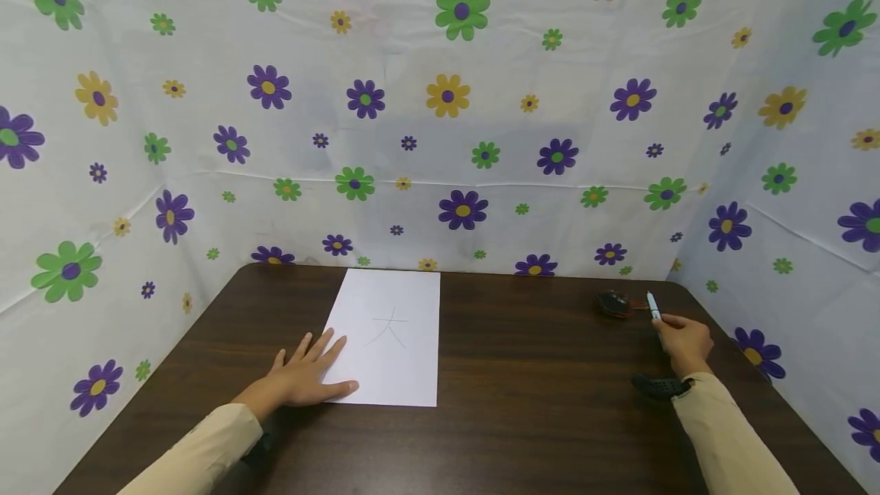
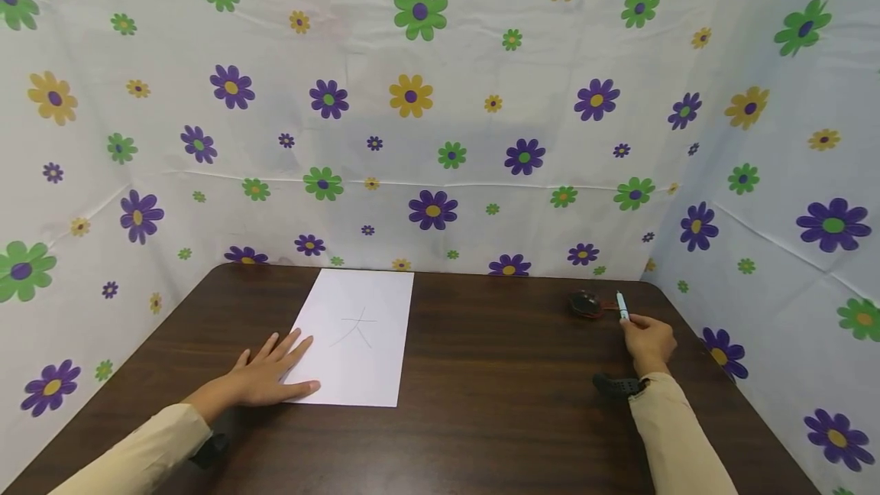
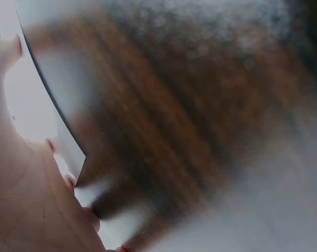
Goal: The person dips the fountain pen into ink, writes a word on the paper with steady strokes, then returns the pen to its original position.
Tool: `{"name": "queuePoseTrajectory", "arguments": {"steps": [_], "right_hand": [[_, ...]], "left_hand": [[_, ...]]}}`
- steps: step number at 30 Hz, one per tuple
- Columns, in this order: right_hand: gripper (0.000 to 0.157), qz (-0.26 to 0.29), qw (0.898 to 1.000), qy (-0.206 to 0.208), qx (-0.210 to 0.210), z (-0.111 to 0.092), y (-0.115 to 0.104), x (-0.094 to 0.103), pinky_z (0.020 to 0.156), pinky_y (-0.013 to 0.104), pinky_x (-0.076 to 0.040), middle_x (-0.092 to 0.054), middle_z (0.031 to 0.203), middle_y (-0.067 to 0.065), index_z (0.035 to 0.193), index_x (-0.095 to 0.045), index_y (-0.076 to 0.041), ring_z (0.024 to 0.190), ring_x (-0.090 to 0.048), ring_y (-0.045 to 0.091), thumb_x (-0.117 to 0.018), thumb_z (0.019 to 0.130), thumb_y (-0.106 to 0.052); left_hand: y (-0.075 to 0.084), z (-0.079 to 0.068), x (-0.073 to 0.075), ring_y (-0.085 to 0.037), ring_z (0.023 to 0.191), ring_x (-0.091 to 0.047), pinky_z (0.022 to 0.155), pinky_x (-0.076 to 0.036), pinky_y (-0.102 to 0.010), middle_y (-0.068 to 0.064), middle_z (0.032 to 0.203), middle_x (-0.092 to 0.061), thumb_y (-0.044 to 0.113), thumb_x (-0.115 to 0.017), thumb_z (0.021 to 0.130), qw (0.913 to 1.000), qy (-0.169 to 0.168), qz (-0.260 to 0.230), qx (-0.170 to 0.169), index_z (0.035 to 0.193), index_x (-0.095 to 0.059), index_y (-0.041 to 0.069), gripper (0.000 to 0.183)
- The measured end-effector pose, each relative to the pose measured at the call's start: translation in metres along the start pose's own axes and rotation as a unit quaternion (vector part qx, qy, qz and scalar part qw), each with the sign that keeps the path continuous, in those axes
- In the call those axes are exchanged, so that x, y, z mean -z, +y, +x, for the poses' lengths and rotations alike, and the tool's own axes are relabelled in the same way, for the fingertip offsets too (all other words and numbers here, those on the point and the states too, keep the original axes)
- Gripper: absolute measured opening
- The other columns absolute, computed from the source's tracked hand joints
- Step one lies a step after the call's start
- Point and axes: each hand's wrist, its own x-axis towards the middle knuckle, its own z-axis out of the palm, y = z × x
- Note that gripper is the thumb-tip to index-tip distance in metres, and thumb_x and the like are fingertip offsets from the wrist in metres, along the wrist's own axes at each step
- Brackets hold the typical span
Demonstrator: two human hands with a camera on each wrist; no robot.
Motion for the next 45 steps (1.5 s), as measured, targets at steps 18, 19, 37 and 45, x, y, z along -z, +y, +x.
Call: {"name": "queuePoseTrajectory", "arguments": {"steps": [18,19,37,45], "right_hand": [[0.037,-0.060,0.998,0.002,0.022,0.008,0.004,-0.011,0.098,0.059,-0.029,-0.052,0.126,0.033,0.120,-0.060,0.009,0.120,-0.038,0.052,-0.058,0.092,-0.016],[0.037,-0.062,0.998,0.002,0.024,0.009,0.004,-0.011,0.098,0.059,-0.029,-0.052,0.126,0.033,0.120,-0.060,0.009,0.120,-0.037,0.052,-0.057,0.092,-0.016],[0.037,-0.066,0.998,0.003,0.023,0.012,0.007,-0.016,0.102,0.057,-0.028,-0.050,0.129,0.033,0.122,-0.058,0.008,0.123,-0.036,0.051,-0.054,0.095,-0.017],[0.039,-0.062,0.998,-0.004,0.030,0.013,0.005,-0.017,0.103,0.057,-0.028,-0.047,0.132,0.033,0.126,-0.056,0.008,0.124,-0.035,0.052,-0.053,0.095,-0.016]], "left_hand": [[0.001,0.000,0.000,-0.053,0.141,-0.006,0.099,0.001,-0.079,-0.018,0.159,-0.010,0.066,-0.055,0.084,1.0000,-0.003,-0.001,0.001,0.153,-0.023,0.013,0.092],[0.001,0.001,-0.001,-0.053,0.141,-0.006,0.099,0.001,-0.079,-0.018,0.159,-0.010,0.066,-0.055,0.084,1.0000,-0.003,-0.001,0.001,0.153,-0.023,0.013,0.092],[-0.005,0.005,-0.004,-0.052,0.141,-0.004,0.098,0.005,-0.079,-0.017,0.160,-0.010,0.071,-0.053,0.081,0.9999,-0.002,-0.010,-0.004,0.153,-0.023,0.016,0.096],[-0.016,0.011,-0.013,-0.050,0.143,-0.003,0.098,0.006,-0.078,-0.013,0.161,-0.009,0.079,-0.049,0.077,0.9999,0.011,-0.011,-0.003,0.153,-0.023,0.018,0.101]]}}
